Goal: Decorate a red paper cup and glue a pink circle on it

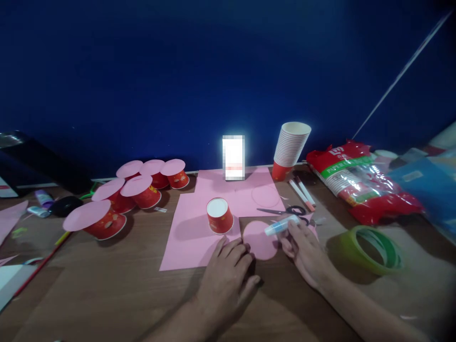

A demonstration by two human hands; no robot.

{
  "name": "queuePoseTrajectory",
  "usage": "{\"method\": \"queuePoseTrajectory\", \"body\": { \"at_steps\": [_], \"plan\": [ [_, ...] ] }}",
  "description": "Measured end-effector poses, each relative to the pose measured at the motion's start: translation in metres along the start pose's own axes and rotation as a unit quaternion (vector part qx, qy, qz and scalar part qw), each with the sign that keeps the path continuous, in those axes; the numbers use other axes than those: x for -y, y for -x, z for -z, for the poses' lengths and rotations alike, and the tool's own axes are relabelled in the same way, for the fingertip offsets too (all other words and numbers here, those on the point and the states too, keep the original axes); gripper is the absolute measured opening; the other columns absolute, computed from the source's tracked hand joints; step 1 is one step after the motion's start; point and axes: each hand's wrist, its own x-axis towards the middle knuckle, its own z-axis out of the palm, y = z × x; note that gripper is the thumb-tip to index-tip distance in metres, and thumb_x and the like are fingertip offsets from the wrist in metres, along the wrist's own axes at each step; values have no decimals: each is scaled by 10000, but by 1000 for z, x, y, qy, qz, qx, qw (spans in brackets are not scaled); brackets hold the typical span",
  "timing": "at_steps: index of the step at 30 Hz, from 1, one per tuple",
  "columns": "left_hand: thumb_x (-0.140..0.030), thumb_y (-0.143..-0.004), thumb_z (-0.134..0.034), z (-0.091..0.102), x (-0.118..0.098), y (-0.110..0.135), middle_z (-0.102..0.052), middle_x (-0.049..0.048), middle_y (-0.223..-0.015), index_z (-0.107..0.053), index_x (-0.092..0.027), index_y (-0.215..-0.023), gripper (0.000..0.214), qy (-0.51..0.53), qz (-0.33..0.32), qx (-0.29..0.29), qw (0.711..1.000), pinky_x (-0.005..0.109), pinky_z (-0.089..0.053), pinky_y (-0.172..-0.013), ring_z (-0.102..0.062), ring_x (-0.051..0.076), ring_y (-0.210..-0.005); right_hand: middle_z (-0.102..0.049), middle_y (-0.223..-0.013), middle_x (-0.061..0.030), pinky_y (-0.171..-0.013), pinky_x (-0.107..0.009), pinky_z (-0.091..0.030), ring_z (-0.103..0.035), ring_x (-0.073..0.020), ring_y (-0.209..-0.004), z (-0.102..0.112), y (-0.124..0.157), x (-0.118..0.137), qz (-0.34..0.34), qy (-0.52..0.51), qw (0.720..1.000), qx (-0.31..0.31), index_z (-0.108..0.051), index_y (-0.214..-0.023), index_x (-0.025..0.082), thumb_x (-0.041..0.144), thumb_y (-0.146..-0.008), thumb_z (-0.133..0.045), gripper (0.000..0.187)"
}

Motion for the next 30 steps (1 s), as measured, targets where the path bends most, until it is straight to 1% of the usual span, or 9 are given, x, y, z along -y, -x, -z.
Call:
{"method": "queuePoseTrajectory", "body": {
  "at_steps": [3, 7, 11, 16, 18, 21, 24, 27, 30],
  "plan": [
    [-372, -849, -571, 1, -1, 0, -613, 80, -1220, -608, -209, -1113, 312, -6, -5, -8, 1000, 541, -242, -1116, -482, 279, -1209, -454, -567, 87, -339, -142, -208, -277, -37, -369, 2, 2, 3, -46, -20, 997, 52, -546, -988, 244, 482, -843, -613, 286],
    [-357, -850, -569, 2, -2, -1, -611, 74, -1233, -607, -217, -1123, 310, -8, -11, -29, 999, 540, -274, -1102, -465, 277, -1230, -561, -697, 14, -429, -199, -368, -461, -95, -484, 3, 3, 7, -69, -29, 993, 88, -521, -1019, 240, 472, -859, -551, 284],
    [-294, -843, -573, 4, -2, 0, -621, 104, -1193, -606, -193, -1130, 306, 15, -41, -86, 995, 536, -334, -1056, -502, 282, -1172, -586, -748, -27, -462, -237, -406, -499, -131, -532, 1, 1, 12, -81, -24, 990, 113, -525, -1039, 231, 463, -913, -387, 298],
    [-191, -861, -534, 4, -6, 3, -647, 105, -1034, -653, -196, -1046, 220, 222, -46, -113, 967, 361, -487, -841, -587, 209, -964, -637, -878, -75, -523, -270, -465, -571, -157, -618, -1, 9, 11, -23, 6, 986, 165, -512, -1162, 235, 407, -924, -402, 314],
    [-242, -874, -543, 2, -9, 3, -655, 85, -953, -667, -195, -1001, 184, 385, 18, -76, 920, 304, -496, -762, -608, 179, -870, -637, -935, -78, -562, -278, -489, -595, -162, -671, -1, 19, 8, 27, 56, 976, 207, -500, -1181, 261, 397, -929, -432, 295],
    [-400, -844, -607, -1, -14, 2, -636, 38, -831, -597, -204, -1172, 382, 600, 161, -22, 783, 240, -454, -601, -569, 118, -649, -617, -973, -66, -620, -274, -512, -605, -160, -755, 0, 39, 4, 93, 168, 939, 286, -465, -1238, 304, 371, -957, -421, 292],
    [-477, -799, -649, -2, -17, 2, -591, 9, -673, -653, -163, -1104, 438, 704, 184, -4, 686, 243, -442, -630, -559, 117, -625, -613, -974, -49, -683, -267, -525, -604, -147, -808, -3, 53, 5, 122, 294, 883, 345, -448, -1259, 330, 271, -972, -402, 296],
    [-455, -769, -693, -2, -17, 2, -591, 1, -590, -684, -158, -1056, 413, 745, 170, -12, 645, 264, -450, -620, -564, 119, -549, -622, -897, -20, -668, -250, -529, -606, -127, -758, -10, 57, 7, 144, 325, 860, 365, -437, -1232, 338, 199, -965, -390, 305],
    [-416, -764, -704, 0, -16, 2, -615, 23, -592, -707, -140, -943, 329, 751, 137, -19, 646, 267, -443, -542, -553, 125, -489, -643, -898, -26, -662, -253, -551, -644, -133, -761, -15, 57, 4, 149, 303, 874, 350, -374, -1262, 320, 132, -929, -394, 382]
  ]
}}
